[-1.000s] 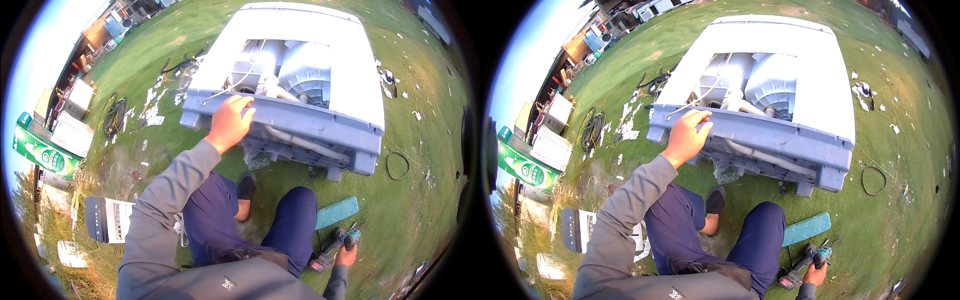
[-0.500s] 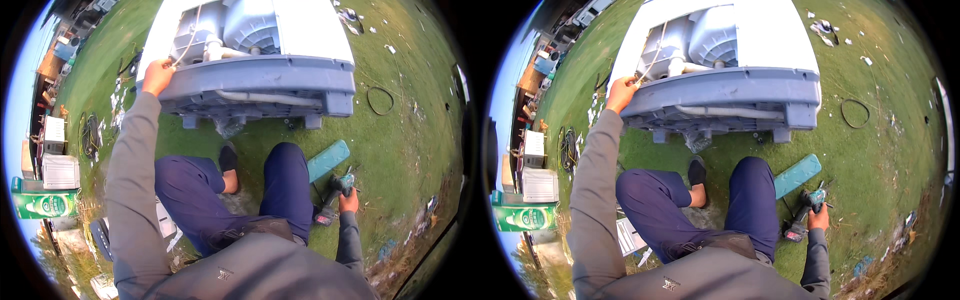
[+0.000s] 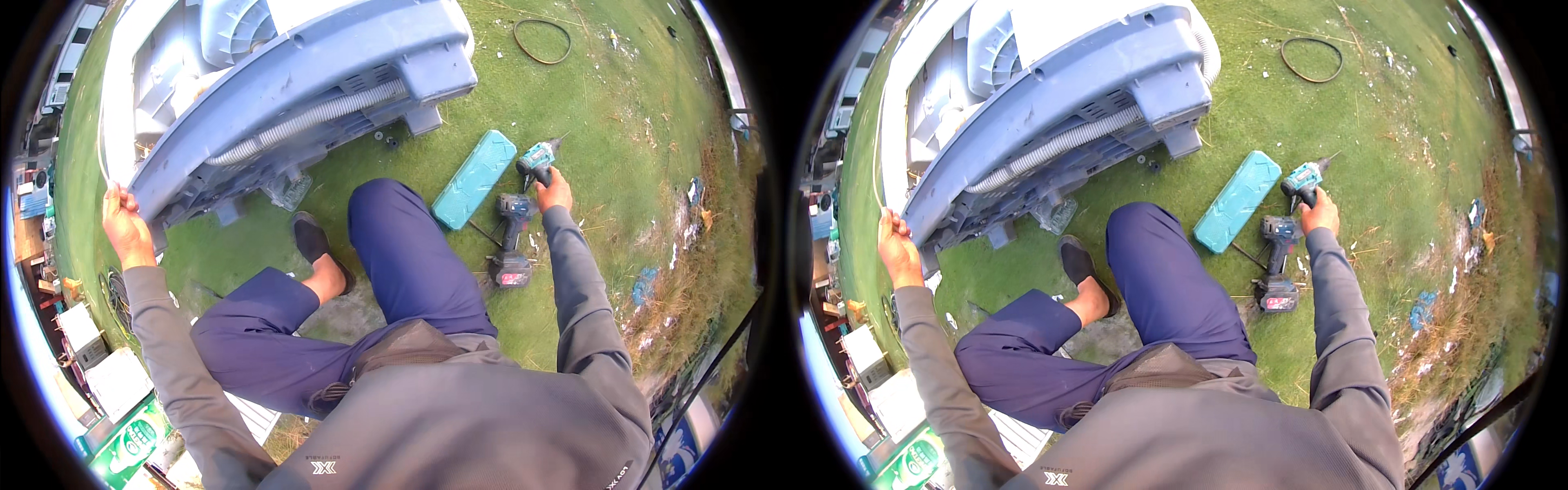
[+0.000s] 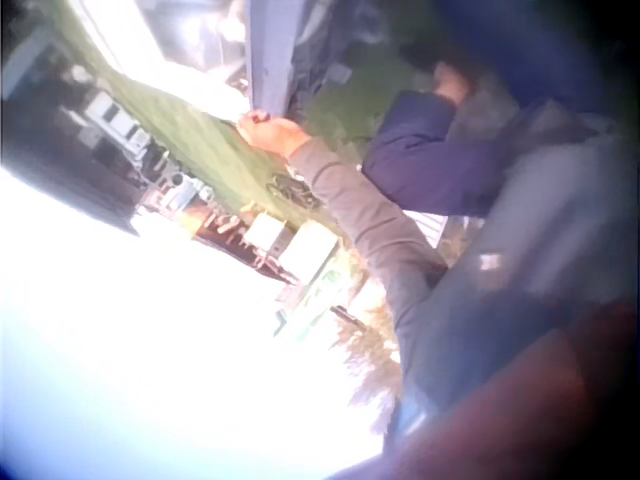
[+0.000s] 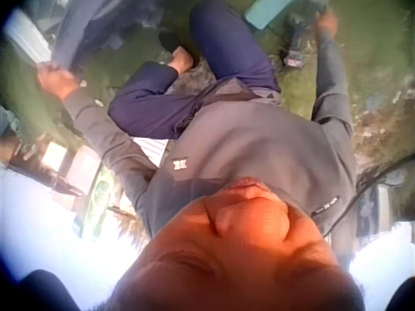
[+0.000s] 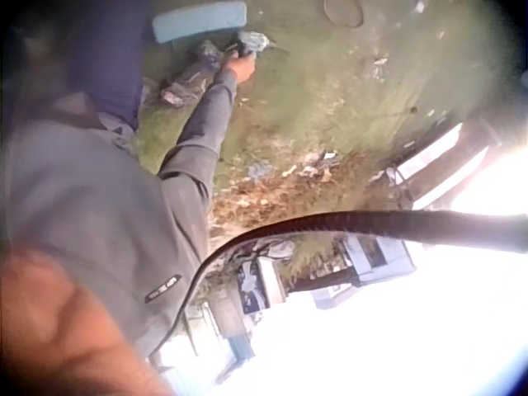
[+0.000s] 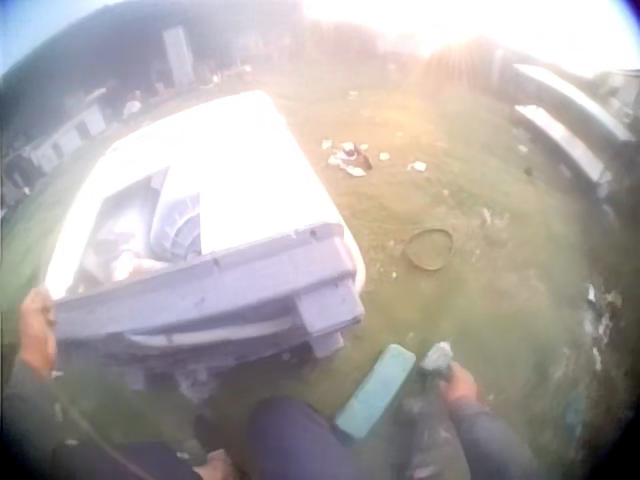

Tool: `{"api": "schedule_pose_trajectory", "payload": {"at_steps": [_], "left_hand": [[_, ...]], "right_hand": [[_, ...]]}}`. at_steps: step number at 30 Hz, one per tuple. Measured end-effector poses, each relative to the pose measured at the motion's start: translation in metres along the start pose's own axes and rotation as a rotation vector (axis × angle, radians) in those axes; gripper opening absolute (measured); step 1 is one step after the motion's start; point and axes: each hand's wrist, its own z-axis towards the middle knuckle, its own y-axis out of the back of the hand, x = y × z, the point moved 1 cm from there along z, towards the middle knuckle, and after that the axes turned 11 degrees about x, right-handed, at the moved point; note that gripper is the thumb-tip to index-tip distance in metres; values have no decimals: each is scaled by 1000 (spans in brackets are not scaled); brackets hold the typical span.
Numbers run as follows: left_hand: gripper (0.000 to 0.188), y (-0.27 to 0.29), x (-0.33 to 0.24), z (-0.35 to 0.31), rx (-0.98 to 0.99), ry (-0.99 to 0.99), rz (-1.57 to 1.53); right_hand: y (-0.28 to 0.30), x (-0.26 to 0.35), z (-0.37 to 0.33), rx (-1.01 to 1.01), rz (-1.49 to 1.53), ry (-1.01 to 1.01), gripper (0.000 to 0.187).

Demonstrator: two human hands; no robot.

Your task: The person uses a cordless drill to remove screws from the back and top of a white top-loading washing machine. They detach the control panel and set it aside, then continue to remove screws from the main body.

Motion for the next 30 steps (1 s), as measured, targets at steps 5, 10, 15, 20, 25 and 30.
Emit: {"api": "schedule_pose_trajectory", "payload": {"at_steps": [5, 10, 15, 20, 25, 30], "left_hand": [[19, 36, 4, 0, 123, 10, -210], [22, 51, -1, -10, 207, -24, -485], [23, 50, -1, -17, 238, -29, -550], [22, 52, -6, -27, 152, -35, -415], [12, -10, 19, -9, -60, -44, -398], [16, -5, -9, -21, -181, -53, -175]], "right_hand": [[-25, 39, -19, -195, 26, 202, 42], [-32, 58, -81, -254, 215, 338, 34], [-62, 39, -164, 180, 221, 339, 30], [-96, 23, -190, 273, 217, 153, 31], [-104, -17, -178, 160, 277, 140, 32], [-100, 0, -156, 91, 224, 35, 38]]}}
